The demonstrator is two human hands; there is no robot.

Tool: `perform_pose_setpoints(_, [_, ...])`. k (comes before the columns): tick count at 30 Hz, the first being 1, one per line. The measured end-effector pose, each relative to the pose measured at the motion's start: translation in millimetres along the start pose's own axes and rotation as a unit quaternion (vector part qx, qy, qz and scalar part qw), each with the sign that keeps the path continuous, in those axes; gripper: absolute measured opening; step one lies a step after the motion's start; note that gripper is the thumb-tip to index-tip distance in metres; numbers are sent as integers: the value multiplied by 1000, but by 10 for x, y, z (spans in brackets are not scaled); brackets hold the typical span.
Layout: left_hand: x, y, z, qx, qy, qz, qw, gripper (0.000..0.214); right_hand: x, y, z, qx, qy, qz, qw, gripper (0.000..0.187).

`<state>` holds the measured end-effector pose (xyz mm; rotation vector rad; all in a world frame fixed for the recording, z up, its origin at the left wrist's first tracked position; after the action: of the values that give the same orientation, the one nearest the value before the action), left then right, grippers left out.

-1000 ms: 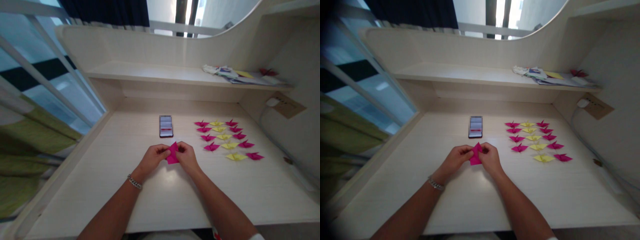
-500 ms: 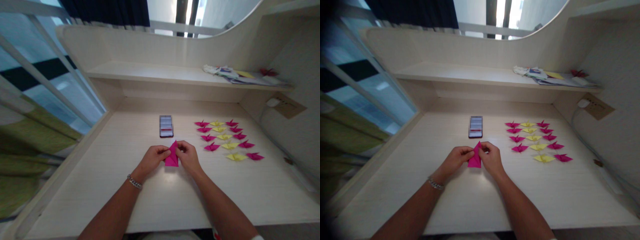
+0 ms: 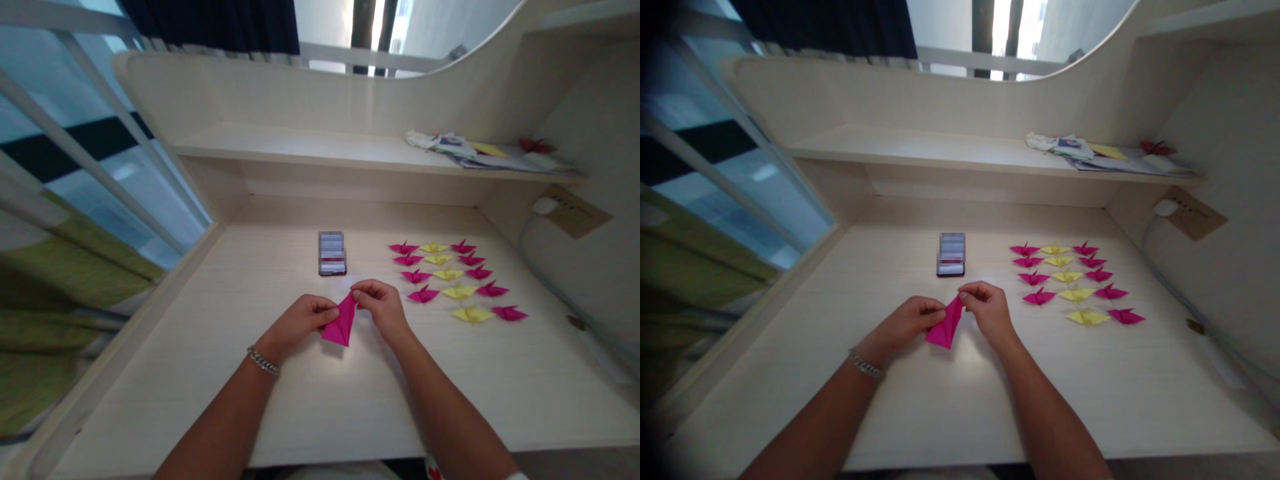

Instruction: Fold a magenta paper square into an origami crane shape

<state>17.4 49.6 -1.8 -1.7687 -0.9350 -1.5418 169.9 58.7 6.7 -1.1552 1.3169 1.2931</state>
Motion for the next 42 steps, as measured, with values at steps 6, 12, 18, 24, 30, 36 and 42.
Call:
perform_pose_setpoints(6, [-44,-28,29,28,3,-58,998,26,46,-16,-1,29,34,38,998,27])
perform_pose_setpoints(12, [-75,-82,66,86,9,-75,993,27,163,97,-16,-37,37,-15,998,21])
perform_pose_setpoints(18, [34,12,71,121,79,-9,989,28,64,91,-76,15,-52,-199,978,11])
perform_pose_setpoints(24, [13,-32,81,191,87,71,975,26,-88,96,-127,47,-106,-251,961,14])
perform_pose_setpoints(30, [-49,-102,83,242,87,92,962,21,52,112,-54,15,-74,-191,979,15])
perform_pose_setpoints(36, [-91,-126,85,261,79,73,959,21,263,143,12,-41,-1,-103,994,23])
perform_pose_setpoints(42, [-97,-138,82,273,69,48,958,19,262,158,14,-70,-10,-114,991,22])
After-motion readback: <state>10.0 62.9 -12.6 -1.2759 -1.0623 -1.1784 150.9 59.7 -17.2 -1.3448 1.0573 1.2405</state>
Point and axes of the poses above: each hand's wrist, its own z-axis towards the middle knuckle, its own y-axis out of the palm, x = y × z, the point moved 6 cm from there along z, towards the middle knuckle, and after that the axes turned 1 degree about y, right-handed, at the moved point
